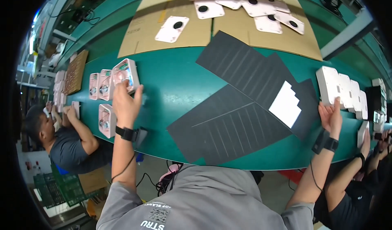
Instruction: Manually assembling electronic circuit boards into white plastic device enclosures on a factory line.
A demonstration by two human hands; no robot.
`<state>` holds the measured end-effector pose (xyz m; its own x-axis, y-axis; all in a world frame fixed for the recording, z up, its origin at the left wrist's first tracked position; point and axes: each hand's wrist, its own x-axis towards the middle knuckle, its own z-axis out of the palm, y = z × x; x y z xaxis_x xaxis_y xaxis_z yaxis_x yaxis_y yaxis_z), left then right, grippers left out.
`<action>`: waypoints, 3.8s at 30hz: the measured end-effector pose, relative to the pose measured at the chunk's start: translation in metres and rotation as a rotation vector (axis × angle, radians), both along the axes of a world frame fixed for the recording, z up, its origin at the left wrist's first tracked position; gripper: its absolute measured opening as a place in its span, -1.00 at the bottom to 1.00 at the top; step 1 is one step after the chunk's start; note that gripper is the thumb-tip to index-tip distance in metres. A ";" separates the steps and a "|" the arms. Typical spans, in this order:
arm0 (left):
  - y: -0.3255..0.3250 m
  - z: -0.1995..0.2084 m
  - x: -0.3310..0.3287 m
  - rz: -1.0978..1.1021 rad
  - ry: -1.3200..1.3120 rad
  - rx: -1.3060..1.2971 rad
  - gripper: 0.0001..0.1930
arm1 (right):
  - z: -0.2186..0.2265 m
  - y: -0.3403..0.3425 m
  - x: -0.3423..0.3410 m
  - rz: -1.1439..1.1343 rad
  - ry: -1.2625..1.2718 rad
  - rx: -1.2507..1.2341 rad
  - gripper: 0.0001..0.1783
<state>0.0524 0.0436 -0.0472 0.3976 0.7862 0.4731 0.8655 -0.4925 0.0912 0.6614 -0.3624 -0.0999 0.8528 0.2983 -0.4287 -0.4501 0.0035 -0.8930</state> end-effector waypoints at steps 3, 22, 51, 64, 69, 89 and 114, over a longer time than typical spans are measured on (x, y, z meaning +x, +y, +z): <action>0.028 -0.009 -0.003 0.204 0.161 -0.044 -0.44 | 0.008 0.012 -0.022 -0.005 -0.012 0.022 -0.11; -0.125 0.045 0.050 -0.445 -0.043 -0.093 -0.75 | 0.076 0.046 -0.232 0.756 -1.261 -0.967 -0.55; -0.152 0.013 0.089 -0.891 -0.025 -0.260 -0.77 | 0.060 0.060 -0.194 1.118 -1.324 -0.386 -0.81; -0.172 0.013 0.115 -0.658 -0.255 -0.362 -0.60 | 0.062 0.059 -0.196 1.114 -1.223 -0.441 -0.74; -0.177 0.009 0.126 -0.595 -0.204 -0.284 -0.61 | 0.055 0.054 -0.197 1.061 -1.310 -0.400 -0.77; -0.173 -0.004 0.143 -0.661 -0.371 -0.350 -0.75 | 0.095 0.123 -0.267 1.316 -1.093 0.021 -0.90; -0.171 -0.001 0.120 -0.745 -0.342 -0.389 -0.78 | 0.075 0.090 -0.314 1.166 -0.443 0.047 -0.95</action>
